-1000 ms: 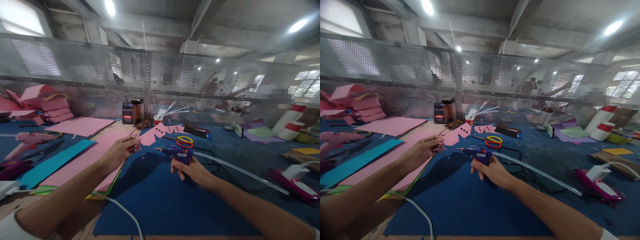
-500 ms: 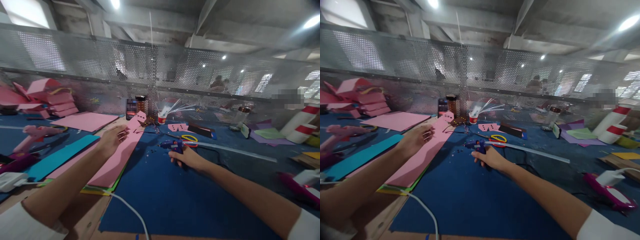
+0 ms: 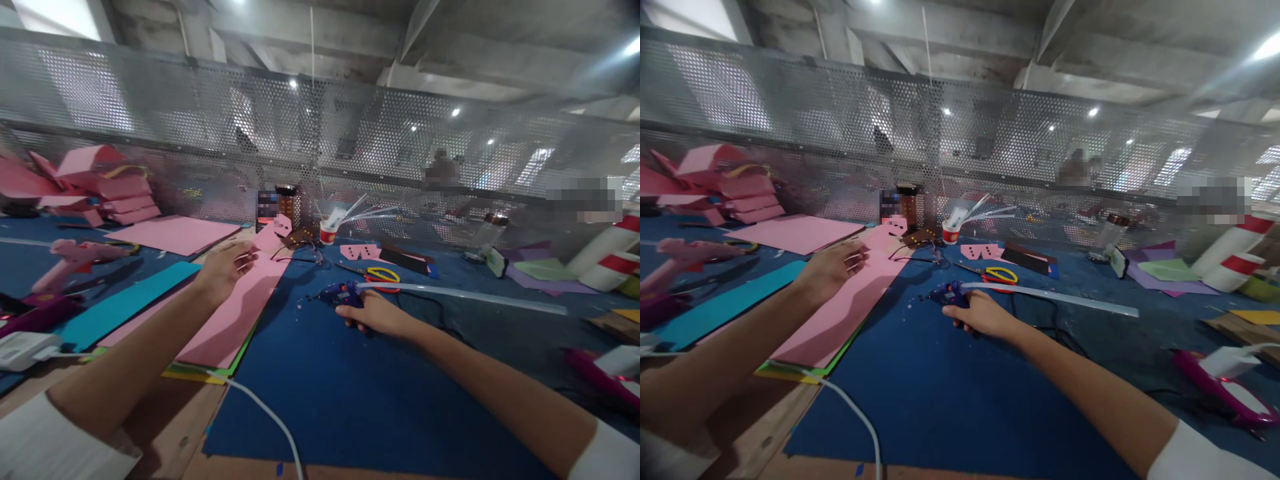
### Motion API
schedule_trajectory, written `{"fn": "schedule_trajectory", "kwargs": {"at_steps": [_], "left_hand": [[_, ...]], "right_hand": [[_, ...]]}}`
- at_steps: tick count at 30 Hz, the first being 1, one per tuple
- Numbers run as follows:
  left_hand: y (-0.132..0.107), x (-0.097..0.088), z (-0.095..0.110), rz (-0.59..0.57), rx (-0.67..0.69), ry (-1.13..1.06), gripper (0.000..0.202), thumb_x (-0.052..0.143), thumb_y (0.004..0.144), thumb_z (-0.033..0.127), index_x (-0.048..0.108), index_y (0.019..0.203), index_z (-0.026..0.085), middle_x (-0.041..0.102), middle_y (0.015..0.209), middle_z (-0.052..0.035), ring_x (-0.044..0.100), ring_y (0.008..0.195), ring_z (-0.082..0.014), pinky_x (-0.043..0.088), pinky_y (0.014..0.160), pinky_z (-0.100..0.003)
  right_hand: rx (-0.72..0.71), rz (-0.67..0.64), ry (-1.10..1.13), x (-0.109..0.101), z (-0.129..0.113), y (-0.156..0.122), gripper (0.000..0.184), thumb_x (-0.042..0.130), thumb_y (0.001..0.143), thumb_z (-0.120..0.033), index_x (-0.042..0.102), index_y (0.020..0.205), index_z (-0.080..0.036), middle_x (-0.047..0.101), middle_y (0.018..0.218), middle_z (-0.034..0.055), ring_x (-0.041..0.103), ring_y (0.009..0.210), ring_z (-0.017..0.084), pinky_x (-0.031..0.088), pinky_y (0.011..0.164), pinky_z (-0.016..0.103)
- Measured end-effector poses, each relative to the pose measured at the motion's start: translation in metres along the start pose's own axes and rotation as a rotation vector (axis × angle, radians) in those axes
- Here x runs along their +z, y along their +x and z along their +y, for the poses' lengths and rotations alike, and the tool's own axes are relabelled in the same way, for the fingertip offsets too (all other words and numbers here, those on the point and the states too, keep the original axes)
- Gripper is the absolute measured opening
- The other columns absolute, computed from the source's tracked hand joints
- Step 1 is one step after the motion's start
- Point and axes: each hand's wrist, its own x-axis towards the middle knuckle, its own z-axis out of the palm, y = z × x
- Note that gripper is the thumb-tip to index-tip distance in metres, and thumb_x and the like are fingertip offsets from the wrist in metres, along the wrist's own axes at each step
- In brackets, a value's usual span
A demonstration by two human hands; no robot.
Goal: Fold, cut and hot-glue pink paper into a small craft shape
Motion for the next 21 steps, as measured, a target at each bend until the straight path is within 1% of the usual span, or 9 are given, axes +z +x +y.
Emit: {"fn": "schedule_trajectory", "kwargs": {"at_steps": [7,15,21], "left_hand": [[-0.0013,0.0004,-0.0003,-0.017,0.008,-0.002,0.025,0.079,0.058,0.025,0.068,0.078,0.015,0.067,0.084,-0.0013,0.063,0.073,-0.0130,0.050,0.061,-0.021],[-0.0019,0.0016,-0.0008,-0.031,0.007,0.006,0.027,0.080,0.058,0.027,0.067,0.079,0.015,0.068,0.083,-0.0013,0.063,0.074,-0.0133,0.048,0.062,-0.022],[-0.0075,0.0029,0.0028,-0.057,-0.002,0.017,0.032,0.083,0.057,0.027,0.066,0.081,0.015,0.069,0.085,-0.0022,0.063,0.075,-0.0136,0.048,0.067,-0.024]], "right_hand": [[0.037,-0.003,-0.012,0.0002,-0.0014,0.0022,0.038,0.062,0.089,-0.052,0.062,0.101,-0.016,0.070,0.081,0.0052,0.056,0.049,0.007,0.043,0.040,0.017],[0.044,-0.012,-0.025,0.0010,-0.0024,0.0026,0.036,0.061,0.089,-0.052,0.060,0.094,-0.016,0.070,0.080,0.0046,0.055,0.048,0.007,0.042,0.040,0.017],[0.038,-0.010,-0.022,0.0007,-0.0046,0.0026,0.035,0.061,0.089,-0.050,0.060,0.091,-0.016,0.069,0.077,0.0040,0.055,0.048,0.007,0.042,0.040,0.017]]}}
